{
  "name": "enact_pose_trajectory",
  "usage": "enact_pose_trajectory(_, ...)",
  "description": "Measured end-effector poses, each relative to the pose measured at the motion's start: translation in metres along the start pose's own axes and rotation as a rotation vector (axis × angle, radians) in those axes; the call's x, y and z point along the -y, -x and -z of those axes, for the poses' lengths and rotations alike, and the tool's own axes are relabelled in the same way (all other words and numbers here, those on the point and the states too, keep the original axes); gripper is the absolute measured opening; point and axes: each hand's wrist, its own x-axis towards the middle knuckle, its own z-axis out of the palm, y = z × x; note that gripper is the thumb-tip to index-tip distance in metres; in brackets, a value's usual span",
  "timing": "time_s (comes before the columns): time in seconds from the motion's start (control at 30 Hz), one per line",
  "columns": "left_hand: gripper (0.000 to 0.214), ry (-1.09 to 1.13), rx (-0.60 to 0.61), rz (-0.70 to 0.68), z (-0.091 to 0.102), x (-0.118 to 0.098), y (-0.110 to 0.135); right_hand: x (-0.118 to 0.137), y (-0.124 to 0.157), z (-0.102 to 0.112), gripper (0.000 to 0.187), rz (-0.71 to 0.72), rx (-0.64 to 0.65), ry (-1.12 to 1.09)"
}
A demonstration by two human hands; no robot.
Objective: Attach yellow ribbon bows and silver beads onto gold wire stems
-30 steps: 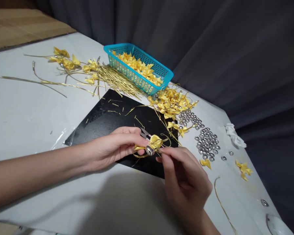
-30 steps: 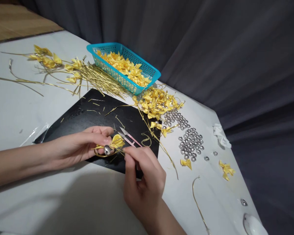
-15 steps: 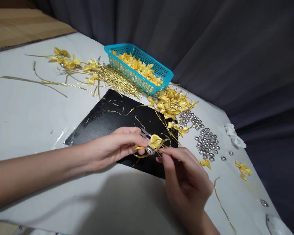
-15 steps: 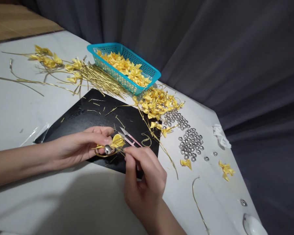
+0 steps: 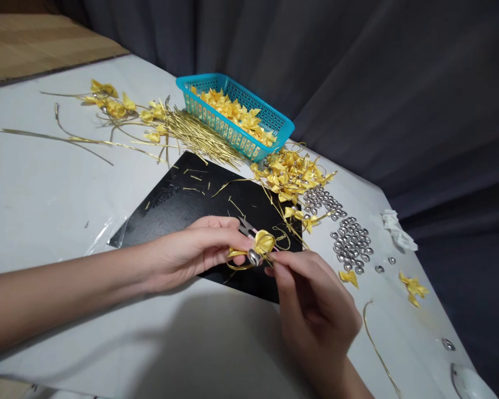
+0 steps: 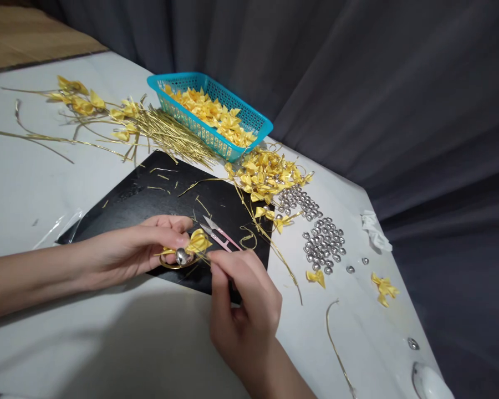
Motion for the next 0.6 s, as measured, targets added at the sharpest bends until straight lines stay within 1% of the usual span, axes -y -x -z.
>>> enact_pose_trajectory(0.27,0.017,-0.013,0.035,-0.001,-0.0007,0.0006,0.0001,0.0014,-0.0003,-0.0006,0.029,0.019,0.002,0.017)
enact_pose_trajectory(0.6,0.022,-0.070,0.055,-0.001,-0.0035,0.0004,0.0013,0.0036,0.0018,0.0012,0.031,-0.011,0.043,0.019)
